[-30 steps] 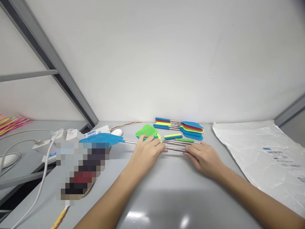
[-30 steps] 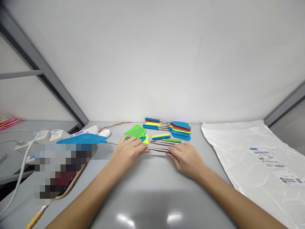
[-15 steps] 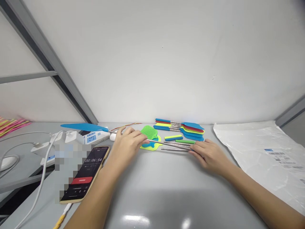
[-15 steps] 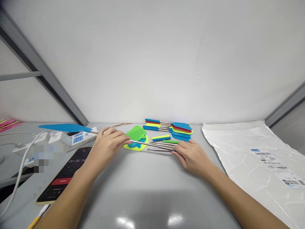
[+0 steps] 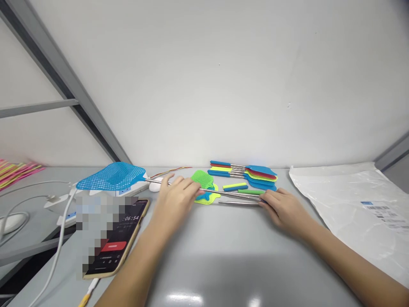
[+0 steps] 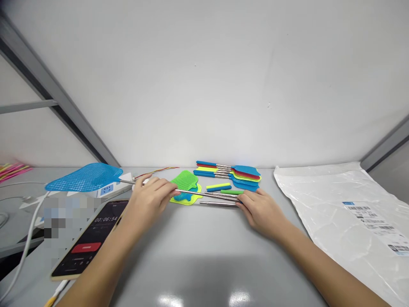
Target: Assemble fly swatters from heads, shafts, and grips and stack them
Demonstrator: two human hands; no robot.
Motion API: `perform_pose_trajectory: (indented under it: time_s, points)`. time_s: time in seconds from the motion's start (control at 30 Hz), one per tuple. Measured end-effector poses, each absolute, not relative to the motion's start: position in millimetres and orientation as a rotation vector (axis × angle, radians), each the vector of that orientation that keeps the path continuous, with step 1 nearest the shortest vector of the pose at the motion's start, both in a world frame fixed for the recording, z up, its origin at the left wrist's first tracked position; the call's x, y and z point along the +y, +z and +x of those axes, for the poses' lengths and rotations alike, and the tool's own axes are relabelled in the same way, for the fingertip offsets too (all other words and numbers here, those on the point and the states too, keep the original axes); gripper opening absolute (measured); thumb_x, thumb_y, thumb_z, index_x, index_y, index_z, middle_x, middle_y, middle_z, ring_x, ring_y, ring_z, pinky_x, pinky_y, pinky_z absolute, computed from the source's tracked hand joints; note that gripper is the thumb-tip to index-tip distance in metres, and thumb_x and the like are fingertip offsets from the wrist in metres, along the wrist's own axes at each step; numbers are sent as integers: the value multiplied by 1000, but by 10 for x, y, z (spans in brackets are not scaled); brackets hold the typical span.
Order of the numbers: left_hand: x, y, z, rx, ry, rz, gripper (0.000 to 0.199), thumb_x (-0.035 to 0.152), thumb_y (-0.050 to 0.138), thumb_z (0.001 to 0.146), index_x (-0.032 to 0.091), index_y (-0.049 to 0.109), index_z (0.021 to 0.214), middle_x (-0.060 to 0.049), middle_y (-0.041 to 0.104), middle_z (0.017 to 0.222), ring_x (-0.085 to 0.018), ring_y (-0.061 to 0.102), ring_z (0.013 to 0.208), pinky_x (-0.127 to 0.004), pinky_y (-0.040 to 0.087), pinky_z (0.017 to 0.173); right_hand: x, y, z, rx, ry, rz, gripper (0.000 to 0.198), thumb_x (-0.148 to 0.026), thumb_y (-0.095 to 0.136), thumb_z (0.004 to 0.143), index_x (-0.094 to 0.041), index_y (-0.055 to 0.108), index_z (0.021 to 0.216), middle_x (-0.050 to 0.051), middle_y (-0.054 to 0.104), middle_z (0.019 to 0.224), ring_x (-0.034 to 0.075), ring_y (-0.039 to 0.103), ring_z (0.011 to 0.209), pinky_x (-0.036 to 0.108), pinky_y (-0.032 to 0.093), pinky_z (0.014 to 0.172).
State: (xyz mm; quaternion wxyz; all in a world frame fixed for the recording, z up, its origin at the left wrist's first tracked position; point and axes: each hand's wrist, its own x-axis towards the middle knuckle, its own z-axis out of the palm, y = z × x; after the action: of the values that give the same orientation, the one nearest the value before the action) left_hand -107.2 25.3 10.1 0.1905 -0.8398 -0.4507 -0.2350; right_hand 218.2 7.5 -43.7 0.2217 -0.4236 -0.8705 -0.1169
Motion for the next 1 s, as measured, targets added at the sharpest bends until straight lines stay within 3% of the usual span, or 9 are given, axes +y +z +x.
perform_pose_trajectory:
  time_s: [0.23,0.4,0.5,0.77,1.0]
  points:
    - [50,-61,-594,-1090,-674,-2421,21,26,47,94,21,57,76,1,59,67,-15,51,69,-46,28,96,15,-491,2035,-2381,-360,-1073,16,-24,42,95,-19,57,98,5,63,81,16,53,68,30,35,66]
    - [-11,-155,-467,-1054,-637,-2439,13,16,48,91,22,59,86,1,58,72,-15,50,69,-47,28,95,-39,-487,1943,-2413,-331,-1089,20,-26,43,96,-20,56,109,5,65,86,16,56,73,30,36,68]
    - [-11,-218,-446,-1024,-641,-2482,19,9,48,87,23,60,88,1,57,72,-14,49,69,-47,27,97,-75,-483,1887,-2429,-306,-1083,20,-28,42,97,-21,58,104,3,64,79,15,56,70,29,36,66]
    - [44,-167,-535,-1044,-629,-2603,16,19,48,92,25,61,86,2,61,74,-15,50,73,-45,27,94,-91,-436,1840,-2455,-291,-1073,22,-29,41,98,-20,60,91,0,62,69,12,55,65,28,31,63]
    - [113,-23,-676,-1179,-579,-2580,18,27,48,94,27,64,86,3,63,73,-15,49,72,-43,29,93,-12,-444,1967,-2420,-323,-1106,26,-29,39,99,-19,59,86,1,64,73,12,54,64,28,29,63]
